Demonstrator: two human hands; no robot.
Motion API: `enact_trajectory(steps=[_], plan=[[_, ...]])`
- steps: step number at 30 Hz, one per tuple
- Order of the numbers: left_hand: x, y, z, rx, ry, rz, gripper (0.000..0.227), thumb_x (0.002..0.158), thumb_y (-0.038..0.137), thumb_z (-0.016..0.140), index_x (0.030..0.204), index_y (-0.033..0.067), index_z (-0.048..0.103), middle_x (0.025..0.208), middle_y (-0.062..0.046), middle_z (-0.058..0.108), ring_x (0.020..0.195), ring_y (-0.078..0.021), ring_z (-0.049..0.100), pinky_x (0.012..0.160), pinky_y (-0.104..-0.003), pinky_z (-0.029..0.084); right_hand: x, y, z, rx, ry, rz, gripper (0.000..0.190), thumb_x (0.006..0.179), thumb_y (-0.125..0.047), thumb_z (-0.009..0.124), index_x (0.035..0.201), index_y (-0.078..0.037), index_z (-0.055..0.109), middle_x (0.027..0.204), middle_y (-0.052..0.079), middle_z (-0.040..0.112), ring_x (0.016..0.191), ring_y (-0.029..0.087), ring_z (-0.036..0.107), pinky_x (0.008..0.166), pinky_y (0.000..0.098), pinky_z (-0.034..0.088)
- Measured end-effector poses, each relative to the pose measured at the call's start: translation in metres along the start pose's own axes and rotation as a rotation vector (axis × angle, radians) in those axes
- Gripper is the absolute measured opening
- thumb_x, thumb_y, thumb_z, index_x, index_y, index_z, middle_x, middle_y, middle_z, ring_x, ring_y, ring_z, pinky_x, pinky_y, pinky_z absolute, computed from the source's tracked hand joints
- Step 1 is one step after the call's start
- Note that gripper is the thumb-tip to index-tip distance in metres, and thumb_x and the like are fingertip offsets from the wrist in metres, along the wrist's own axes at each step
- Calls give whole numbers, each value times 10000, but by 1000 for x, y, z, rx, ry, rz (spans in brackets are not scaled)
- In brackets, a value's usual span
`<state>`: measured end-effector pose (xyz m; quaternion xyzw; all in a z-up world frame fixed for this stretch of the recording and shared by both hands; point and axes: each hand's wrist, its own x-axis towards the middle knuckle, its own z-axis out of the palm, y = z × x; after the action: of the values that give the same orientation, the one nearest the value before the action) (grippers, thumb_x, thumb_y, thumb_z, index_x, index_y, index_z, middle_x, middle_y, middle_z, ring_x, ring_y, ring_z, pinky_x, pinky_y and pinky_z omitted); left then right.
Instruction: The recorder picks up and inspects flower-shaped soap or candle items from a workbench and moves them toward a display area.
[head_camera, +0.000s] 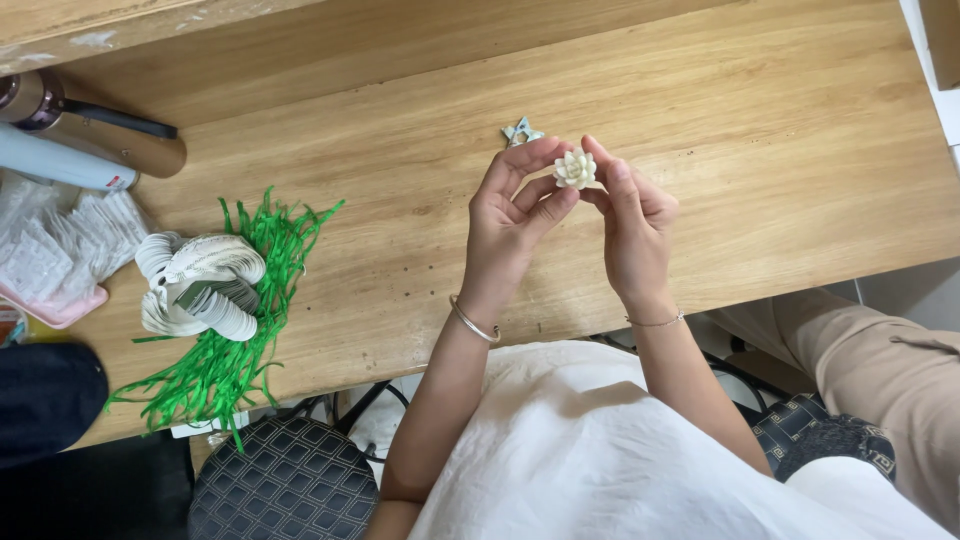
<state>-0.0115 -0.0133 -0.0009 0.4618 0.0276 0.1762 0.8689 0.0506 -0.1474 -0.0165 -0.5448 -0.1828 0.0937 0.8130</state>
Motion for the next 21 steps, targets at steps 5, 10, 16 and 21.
enact_trajectory(steps=[5,10,16,21], plan=[[-2,-3,5,115,18,86,432,970,-41,732,1360,-5,550,1364,-141,631,1228,-196,675,1064,-340,609,3,0,-1,46,-29,58,408,1144,-235,474,1392,63,603,1397,157,653,1229,186,653,1008,339,575],[-4,3,15,382,52,209,429,944,-6,776,1327,7,583,1333,-103,657,1222,-185,691,1017,-326,596,2,6,-5,108,-70,92,450,1162,-256,458,1439,77,580,1359,152,656,1211,171,644,1045,337,549],[-6,11,22,681,96,387,397,884,35,845,1230,31,650,1261,-69,625,1099,-162,734,920,-290,623,6,0,0,185,-100,173,489,1150,-292,433,1393,106,581,1374,181,651,1136,186,667,999,347,562],[-12,0,21,640,196,379,353,889,24,843,1179,22,643,1246,-69,643,1097,-171,740,925,-292,625,10,4,-6,175,-186,238,511,1147,-317,419,1372,107,593,1485,220,581,1213,202,642,1046,361,544]])
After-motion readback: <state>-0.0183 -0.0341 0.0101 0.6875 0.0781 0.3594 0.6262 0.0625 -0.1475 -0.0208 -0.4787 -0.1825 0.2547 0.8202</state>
